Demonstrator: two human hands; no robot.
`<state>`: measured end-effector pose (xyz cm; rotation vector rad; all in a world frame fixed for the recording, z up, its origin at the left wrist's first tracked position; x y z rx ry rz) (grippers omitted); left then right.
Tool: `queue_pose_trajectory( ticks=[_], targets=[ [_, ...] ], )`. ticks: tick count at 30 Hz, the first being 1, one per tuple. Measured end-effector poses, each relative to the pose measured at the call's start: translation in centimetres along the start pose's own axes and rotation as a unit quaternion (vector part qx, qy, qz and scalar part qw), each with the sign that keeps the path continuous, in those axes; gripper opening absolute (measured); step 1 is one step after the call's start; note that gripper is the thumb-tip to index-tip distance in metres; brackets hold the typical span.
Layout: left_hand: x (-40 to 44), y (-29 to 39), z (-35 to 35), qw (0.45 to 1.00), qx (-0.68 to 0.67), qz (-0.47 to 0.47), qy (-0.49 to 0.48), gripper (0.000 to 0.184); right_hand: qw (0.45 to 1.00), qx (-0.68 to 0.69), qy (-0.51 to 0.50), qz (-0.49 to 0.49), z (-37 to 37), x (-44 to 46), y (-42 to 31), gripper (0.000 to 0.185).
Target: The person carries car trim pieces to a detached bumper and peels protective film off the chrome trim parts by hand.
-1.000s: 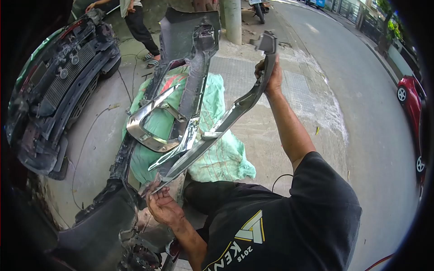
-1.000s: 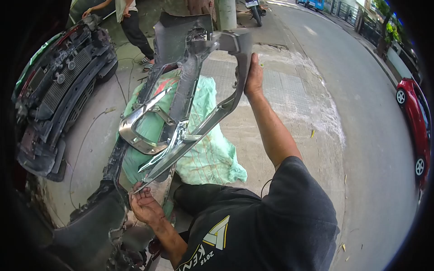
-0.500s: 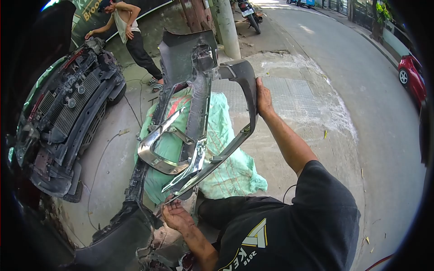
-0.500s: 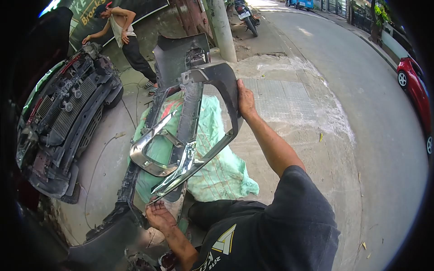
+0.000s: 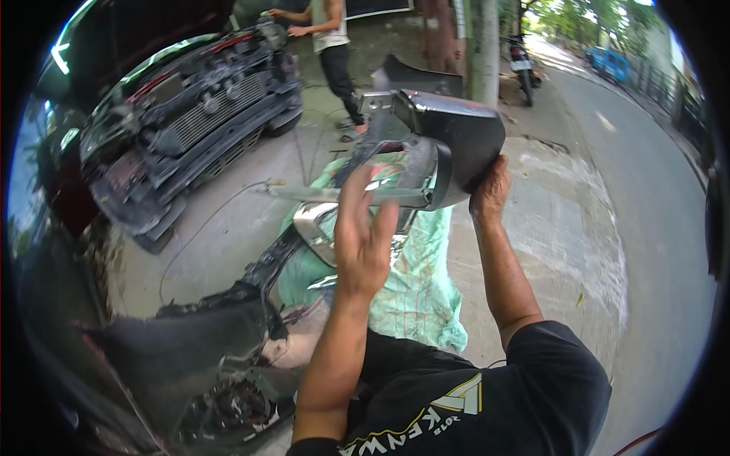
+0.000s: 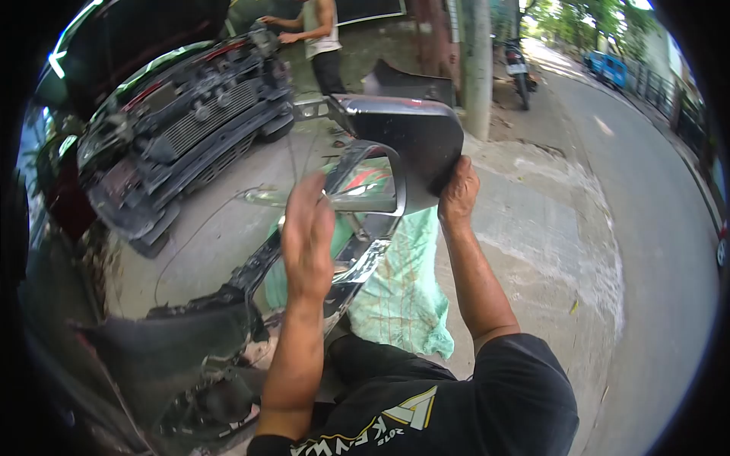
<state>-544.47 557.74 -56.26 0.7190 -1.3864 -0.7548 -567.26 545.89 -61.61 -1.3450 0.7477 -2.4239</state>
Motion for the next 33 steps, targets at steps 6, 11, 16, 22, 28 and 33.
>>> queue_pose_trajectory(
  ticks=[6, 11, 16, 22, 28, 33],
  targets=[
    [6.9, -0.1, -1.3, 0.909, -0.406, -0.068, 0.068, 0.047, 0.987, -0.001, -0.149, -0.057, 4.5, -7.9, 0.9, 0.053],
    [6.5, -0.7, -4.5, 0.893, -0.427, -0.063, 0.131, 0.048, 0.962, 0.038, -0.221, -0.157, 7.8, -6.9, -4.6, 0.039],
    [5.9, -2.2, -5.2, 0.906, -0.403, -0.048, 0.122, 0.058, 0.861, 0.017, -0.39, -0.327, 14.4, -3.3, -14.5, 0.037],
    [5.2, -2.0, -5.3, 0.943, -0.323, -0.005, 0.086, 0.064, 0.821, 0.016, -0.457, -0.342, 17.8, -3.8, -14.5, 0.027],
    [5.0, -3.0, -6.7, 0.965, -0.224, 0.01, 0.139, 0.063, 0.812, 0.03, -0.502, -0.296, 18.0, -3.7, -14.0, 0.018],
    [4.7, -3.1, -6.9, 0.973, -0.163, 0.006, 0.165, 0.062, 0.799, 0.041, -0.541, -0.26, 18.6, -3.2, -13.5, 0.013]
  ],
)
Point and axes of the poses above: each hand's wrist, its own x-axis towards the middle knuckle, its own z-axis out of the palm, y = z × x, the point moved 4 cm from there along x, towards the middle knuckle, and after that the axes turned 11 degrees about -z, right-handed, at the moved point
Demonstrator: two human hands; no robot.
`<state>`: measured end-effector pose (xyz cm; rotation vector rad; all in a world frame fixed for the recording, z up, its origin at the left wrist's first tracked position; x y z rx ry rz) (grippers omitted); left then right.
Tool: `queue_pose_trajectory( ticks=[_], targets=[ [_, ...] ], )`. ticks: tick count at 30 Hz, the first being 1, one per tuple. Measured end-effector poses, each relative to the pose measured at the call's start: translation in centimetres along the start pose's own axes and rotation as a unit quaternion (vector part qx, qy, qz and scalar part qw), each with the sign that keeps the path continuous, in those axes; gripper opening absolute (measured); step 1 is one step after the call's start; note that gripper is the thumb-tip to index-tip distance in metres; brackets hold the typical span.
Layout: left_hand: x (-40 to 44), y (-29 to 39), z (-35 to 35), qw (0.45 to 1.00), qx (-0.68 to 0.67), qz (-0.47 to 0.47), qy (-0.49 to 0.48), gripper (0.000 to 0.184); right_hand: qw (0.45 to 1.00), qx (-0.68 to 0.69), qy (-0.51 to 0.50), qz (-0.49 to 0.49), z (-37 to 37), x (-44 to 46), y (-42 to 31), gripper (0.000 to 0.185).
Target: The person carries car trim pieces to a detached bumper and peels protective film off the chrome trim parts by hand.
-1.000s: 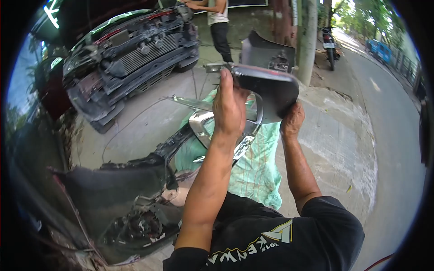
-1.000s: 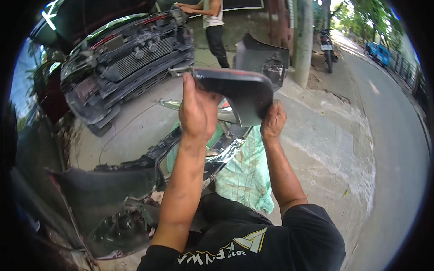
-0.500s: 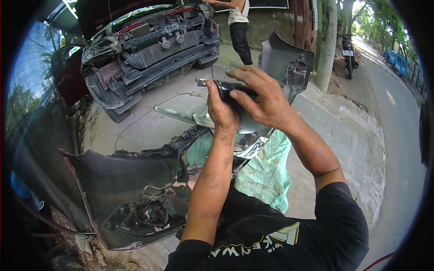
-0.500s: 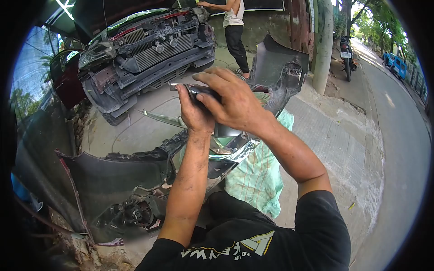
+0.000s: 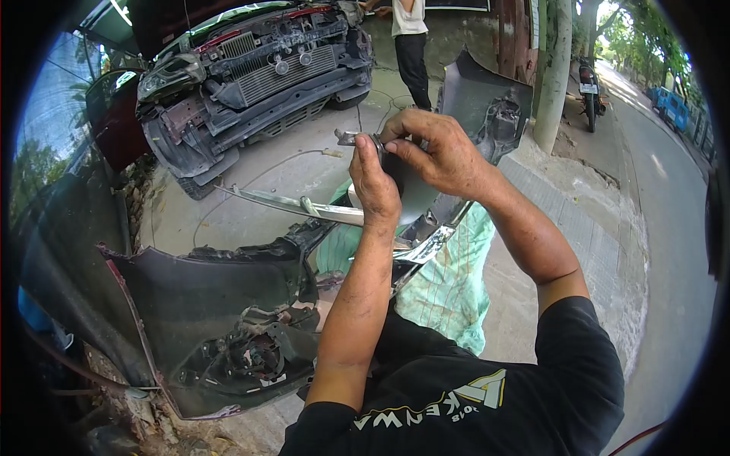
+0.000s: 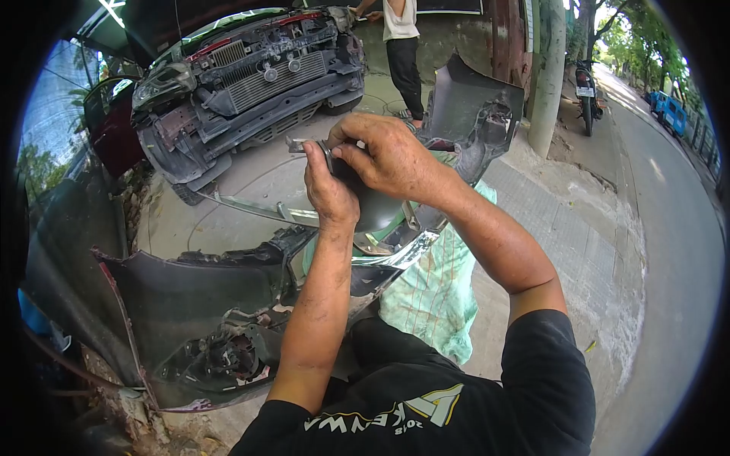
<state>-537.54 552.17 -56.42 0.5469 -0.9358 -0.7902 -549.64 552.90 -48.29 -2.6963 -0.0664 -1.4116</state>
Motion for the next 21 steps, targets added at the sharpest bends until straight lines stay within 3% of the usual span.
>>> queue_pose_trajectory(
  ticks=[8, 11, 21],
  targets=[
    [0.2, -0.2, -0.4, 0.995, 0.074, 0.049, 0.037, 0.068, 0.999, 0.026, -0.025, -0.005, 0.0, -0.4, 0.2, 0.012],
    [0.0, 0.5, -0.1, 0.99, 0.095, 0.078, 0.069, 0.055, 0.999, 0.026, -0.023, -0.031, -0.1, -0.8, 0.2, 0.009],
    [0.7, 1.4, -1.1, 0.987, 0.087, 0.077, 0.115, 0.055, 0.998, 0.012, 0.012, -0.067, 0.1, -2.4, -0.5, 0.007]
  ],
)
Point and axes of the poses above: each hand's wrist, its own x-axis towards the middle knuckle, its own z-axis out of the palm, y = z × x, the point moved 4 cm from there along x, towards the middle knuckle, and after that the axes turned 11 degrees about -z, right-handed, at the moved point
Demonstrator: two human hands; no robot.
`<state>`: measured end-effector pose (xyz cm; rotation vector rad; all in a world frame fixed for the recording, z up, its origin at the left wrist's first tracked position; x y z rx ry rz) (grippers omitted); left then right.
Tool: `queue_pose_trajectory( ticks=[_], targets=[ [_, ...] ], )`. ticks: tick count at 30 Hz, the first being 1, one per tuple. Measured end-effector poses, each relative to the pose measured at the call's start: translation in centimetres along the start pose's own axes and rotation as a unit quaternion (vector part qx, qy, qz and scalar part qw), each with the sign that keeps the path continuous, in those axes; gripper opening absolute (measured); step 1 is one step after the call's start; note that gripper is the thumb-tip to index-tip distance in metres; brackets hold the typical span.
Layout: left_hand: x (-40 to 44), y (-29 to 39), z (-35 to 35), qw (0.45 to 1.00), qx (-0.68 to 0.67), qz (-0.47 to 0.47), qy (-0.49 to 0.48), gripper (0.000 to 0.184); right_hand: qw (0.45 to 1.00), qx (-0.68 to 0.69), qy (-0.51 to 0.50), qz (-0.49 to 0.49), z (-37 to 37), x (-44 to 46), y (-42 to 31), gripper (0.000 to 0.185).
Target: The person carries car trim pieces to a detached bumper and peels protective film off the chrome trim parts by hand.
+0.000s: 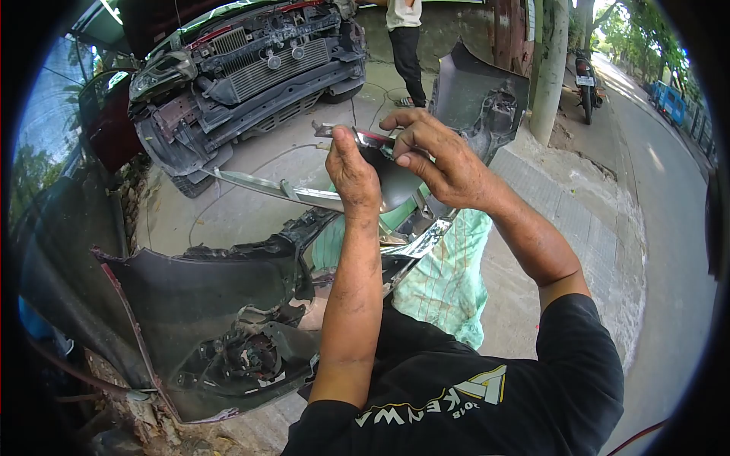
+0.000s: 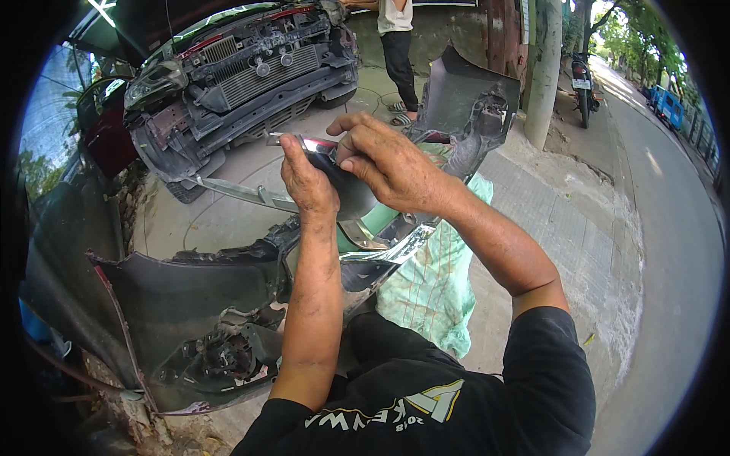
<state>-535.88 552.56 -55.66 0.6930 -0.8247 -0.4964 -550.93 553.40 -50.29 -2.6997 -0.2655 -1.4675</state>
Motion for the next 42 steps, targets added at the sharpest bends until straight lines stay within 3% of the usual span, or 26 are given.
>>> queue_pose_trajectory(
  ticks=[12, 15, 16, 19, 20, 23, 24, 27, 29, 35, 38, 39, 42],
  targets=[
    [1.3, 0.0, -0.4, 1.0, -0.002, -0.023, -0.018, 0.056, 0.999, 0.006, 0.001, 0.038, 0.1, -1.7, -0.7, 0.011],
    [2.0, 1.2, 0.6, 0.998, 0.019, -0.021, -0.056, 0.056, 0.996, 0.036, 0.076, 0.026, -1.2, -1.4, 0.2, 0.021],
    [1.9, 2.0, 1.1, 0.998, 0.018, -0.015, -0.059, 0.056, 0.979, 0.121, 0.152, 0.059, -1.6, -1.5, 0.9, 0.037],
    [1.0, 4.2, 2.3, 0.997, 0.017, -0.02, -0.066, 0.056, 0.988, 0.09, 0.059, 0.106, -2.4, 0.1, 0.0, 0.046],
    [1.1, 4.5, 2.6, 0.997, 0.014, -0.033, -0.074, 0.056, 0.995, 0.055, 0.064, 0.06, -2.1, 0.3, -0.7, 0.051],
    [0.4, 5.9, 4.5, 0.991, 0.001, -0.056, -0.12, 0.055, 0.994, -0.085, 0.073, 0.018, -2.4, 0.6, -2.1, 0.042],
    [0.6, 5.8, 5.4, 0.989, -0.003, -0.043, -0.144, 0.054, 0.988, -0.1, 0.117, 0.031, -2.8, 0.5, -2.3, 0.032],
    [0.5, 5.6, 8.0, 0.98, 0.031, -0.049, -0.189, 0.055, 0.977, -0.093, 0.172, 0.087, -4.3, -0.9, -1.7, 0.027],
    [0.2, 4.4, 9.3, 0.967, 0.058, -0.076, -0.236, 0.056, 0.958, -0.18, 0.205, 0.09, -5.5, -1.2, -2.9, 0.021],
    [-2.9, 3.1, 14.3, 0.954, 0.003, -0.112, -0.279, 0.052, 0.902, -0.374, 0.193, 0.098, -8.7, -4.2, -5.5, 0.013],
    [-4.4, 2.4, 16.6, 0.943, 0.026, -0.1, -0.316, 0.046, 0.899, -0.383, 0.199, 0.08, -10.3, -5.6, -7.8, 0.014],
    [-3.2, 1.4, 17.1, 0.951, 0.107, -0.077, -0.28, 0.05, 0.898, -0.387, 0.195, 0.072, -10.8, -5.9, -9.2, 0.015],
    [0.0, -0.8, 16.9, 0.971, 0.013, -0.157, -0.178, 0.057, 0.906, -0.375, 0.185, 0.07, -13.3, -6.0, -14.6, 0.016]
  ],
)
Point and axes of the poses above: each hand's wrist, its own x-axis towards the middle knuckle, its own z-axis out of the palm, y = z × x, the point moved 4 cm from there along x, towards the middle knuckle, and after that the axes turned 11 degrees about -z, right-handed, at the moved point
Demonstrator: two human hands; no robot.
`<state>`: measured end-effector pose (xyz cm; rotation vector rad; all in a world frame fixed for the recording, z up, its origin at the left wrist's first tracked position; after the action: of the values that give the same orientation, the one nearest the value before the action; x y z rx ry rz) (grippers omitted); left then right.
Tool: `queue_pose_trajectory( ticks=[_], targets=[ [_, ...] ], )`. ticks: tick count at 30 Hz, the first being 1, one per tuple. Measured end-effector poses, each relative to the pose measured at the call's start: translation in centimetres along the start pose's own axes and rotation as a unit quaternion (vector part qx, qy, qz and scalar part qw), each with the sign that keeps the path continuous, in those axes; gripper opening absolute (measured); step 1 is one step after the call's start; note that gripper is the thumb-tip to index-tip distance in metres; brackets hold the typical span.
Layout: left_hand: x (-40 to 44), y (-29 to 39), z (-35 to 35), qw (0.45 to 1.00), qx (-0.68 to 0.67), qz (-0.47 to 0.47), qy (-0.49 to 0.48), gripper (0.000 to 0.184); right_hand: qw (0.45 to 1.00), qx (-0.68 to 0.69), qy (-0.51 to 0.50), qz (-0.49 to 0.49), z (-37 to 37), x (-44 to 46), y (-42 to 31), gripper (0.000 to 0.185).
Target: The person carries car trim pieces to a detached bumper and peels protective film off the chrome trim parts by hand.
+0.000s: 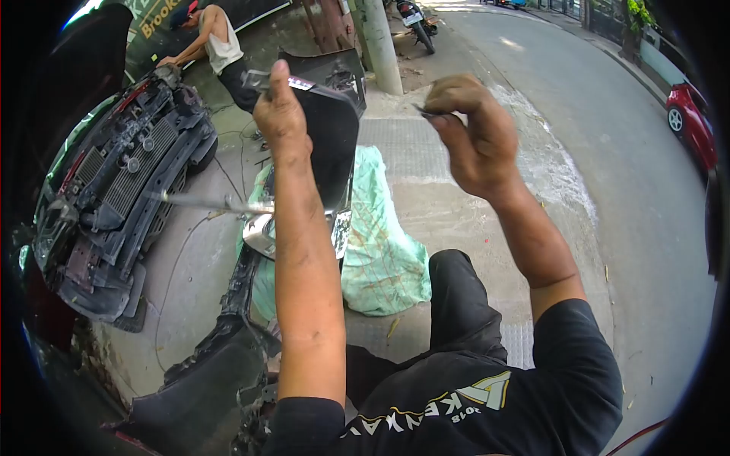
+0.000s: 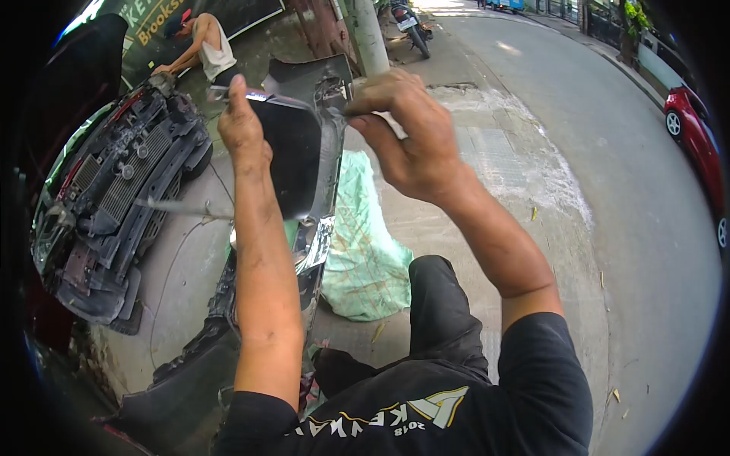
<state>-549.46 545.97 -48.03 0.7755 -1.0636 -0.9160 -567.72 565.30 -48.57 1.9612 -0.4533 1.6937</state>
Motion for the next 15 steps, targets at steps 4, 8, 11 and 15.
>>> queue_pose_trajectory(
  ticks=[4, 8, 11, 15],
  targets=[
    [-1.1, 0.7, 0.5, 0.999, -0.044, 0.016, -0.024, 0.053, 0.938, -0.041, -0.236, 0.251, -1.0, -3.7, 3.5, 0.014],
    [-2.4, 1.2, 1.5, 0.989, -0.112, 0.04, -0.088, 0.053, 0.881, -0.127, -0.397, 0.226, 1.4, -10.0, 5.4, 0.036],
    [-4.2, 0.7, 3.5, 0.984, -0.124, 0.045, -0.117, 0.051, 0.948, -0.031, -0.273, 0.161, 0.6, -4.3, 5.1, 0.034],
    [-6.2, -0.5, 6.7, 0.978, -0.147, 0.026, -0.147, 0.047, 0.992, -0.022, -0.119, 0.037, -0.2, 0.9, 6.0, 0.032]
  ],
)
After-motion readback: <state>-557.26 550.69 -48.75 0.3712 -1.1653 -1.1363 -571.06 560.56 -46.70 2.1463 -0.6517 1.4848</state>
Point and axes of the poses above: each hand's wrist, its own x-axis towards the middle knuckle, its own z-axis out of the palm, y = z × x, the point moved 4 cm from there along x, towards the middle knuckle, and after that the axes turned 11 degrees about -z, right-handed, at the moved point
